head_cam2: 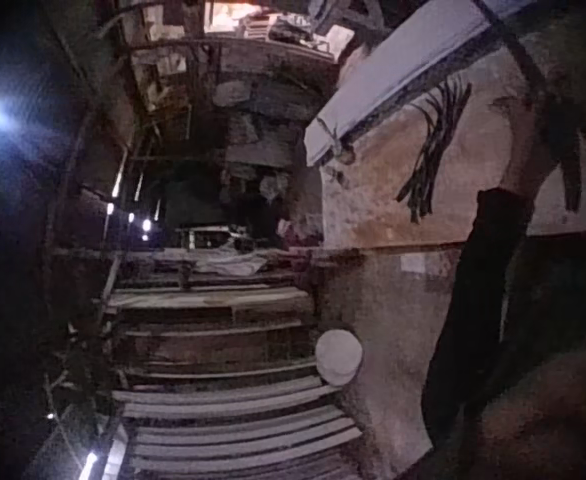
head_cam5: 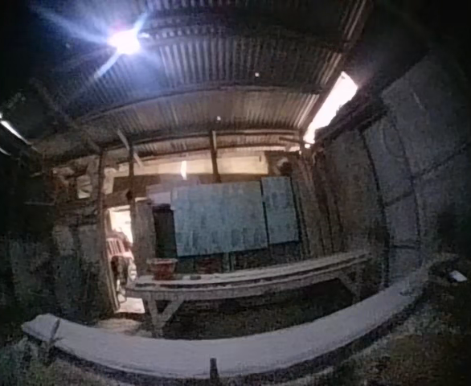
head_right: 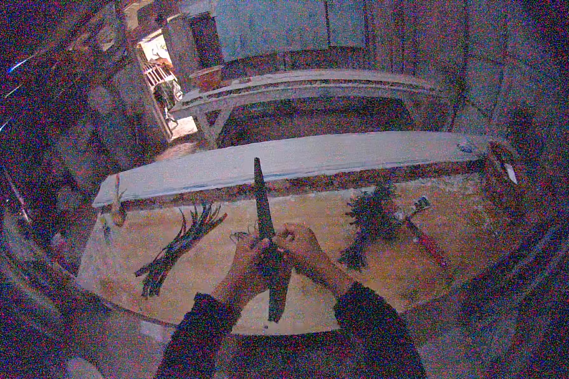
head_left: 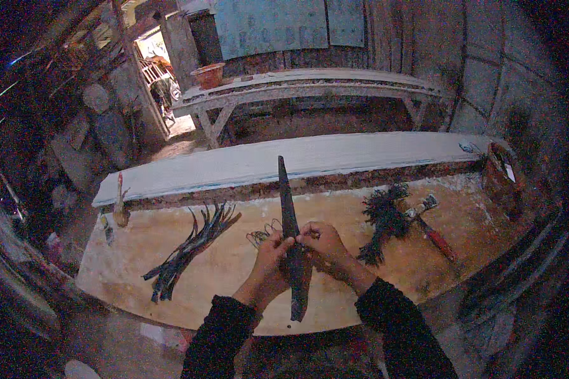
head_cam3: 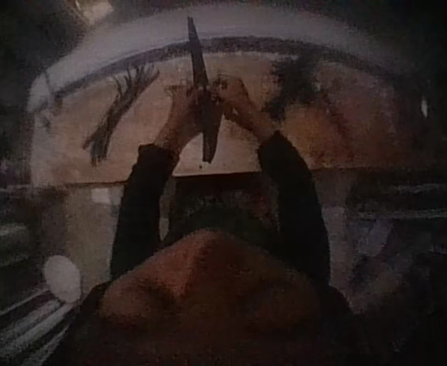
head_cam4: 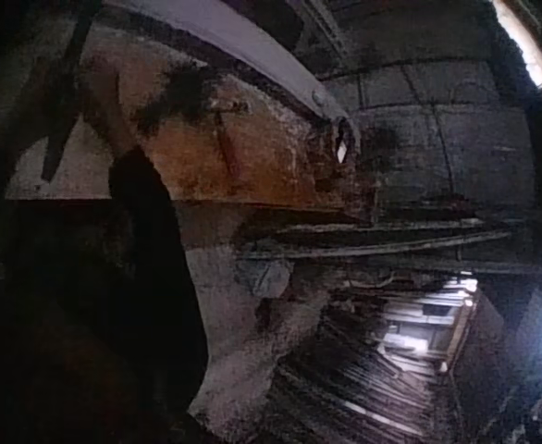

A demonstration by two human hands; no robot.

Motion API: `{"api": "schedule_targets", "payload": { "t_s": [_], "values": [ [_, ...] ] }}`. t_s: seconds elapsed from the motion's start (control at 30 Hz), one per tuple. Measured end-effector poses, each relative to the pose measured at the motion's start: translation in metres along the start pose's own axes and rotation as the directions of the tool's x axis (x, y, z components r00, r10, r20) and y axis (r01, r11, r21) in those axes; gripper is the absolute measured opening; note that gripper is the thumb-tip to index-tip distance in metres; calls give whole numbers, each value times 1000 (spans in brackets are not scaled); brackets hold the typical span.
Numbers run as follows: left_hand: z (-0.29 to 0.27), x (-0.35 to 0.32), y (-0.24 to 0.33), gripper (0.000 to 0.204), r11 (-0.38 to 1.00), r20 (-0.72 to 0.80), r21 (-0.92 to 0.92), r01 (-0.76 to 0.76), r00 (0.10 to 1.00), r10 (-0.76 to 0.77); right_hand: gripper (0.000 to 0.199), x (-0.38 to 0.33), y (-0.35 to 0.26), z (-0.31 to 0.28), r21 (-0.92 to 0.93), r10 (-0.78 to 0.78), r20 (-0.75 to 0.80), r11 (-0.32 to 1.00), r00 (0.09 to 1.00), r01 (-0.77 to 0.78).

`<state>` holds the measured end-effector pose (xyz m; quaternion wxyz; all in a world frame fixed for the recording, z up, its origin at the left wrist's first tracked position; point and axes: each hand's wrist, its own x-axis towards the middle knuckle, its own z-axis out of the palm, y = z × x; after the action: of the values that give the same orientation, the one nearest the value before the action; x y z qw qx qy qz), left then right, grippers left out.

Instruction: The person gathers thin black cords on a wooden workbench and ties them into small bundles using thin wire ties. The person handles the cords and ties by hand, forming knots and securing the bundles on the table.

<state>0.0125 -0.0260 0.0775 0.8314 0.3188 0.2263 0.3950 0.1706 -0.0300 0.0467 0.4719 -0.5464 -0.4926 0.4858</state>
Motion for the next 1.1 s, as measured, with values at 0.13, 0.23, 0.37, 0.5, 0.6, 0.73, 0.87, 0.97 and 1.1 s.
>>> {"api": "schedule_targets", "payload": {
  "t_s": [0.13, 0.23, 0.37, 0.5, 0.6, 0.73, 0.87, 0.97, 1.1],
  "values": [
    [-5, 4, -1, 10, 998, -123, 5, 60, 991, -59, 7, 1, 5, 3, -5, -55, -4, 998, 998, 55],
    [-15, 9, -11, 13, 989, -182, 109, 103, 980, -83, 10, -1, 8, 1, -277, -210, -5, 940, 978, 200],
    [-4, 2, -3, 17, 863, -59, 502, -48, 994, 90, 14, -10, 8, -2, -463, -189, 1, 870, 982, 168],
    [-22, -7, -16, 15, 872, -165, 475, 121, 985, -47, 16, -16, 20, -1, -445, -238, -1, 870, 971, 213],
    [-37, -3, -33, 14, 760, -66, 650, 4, 996, 51, 16, -11, 14, 1, -517, -190, -57, 846, 980, 134],
    [-31, 9, -26, 19, 665, 51, 742, -86, 996, 72, 14, -4, 33, -9, -384, -308, -118, 891, 944, 243],
    [-16, -1, -23, 28, 765, 70, 642, -52, 997, 10, 12, 3, 40, -17, -529, -387, -246, 822, 888, 212],
    [6, -20, -7, 28, 877, -26, 480, 7, 1000, 6, 13, 3, 23, -22, -525, -371, -245, 827, 896, 199],
    [-32, -54, 6, 32, 927, -116, 359, -107, 981, 158, 13, 32, 65, -43, -671, -585, -305, 692, 752, 266]
  ]
}}
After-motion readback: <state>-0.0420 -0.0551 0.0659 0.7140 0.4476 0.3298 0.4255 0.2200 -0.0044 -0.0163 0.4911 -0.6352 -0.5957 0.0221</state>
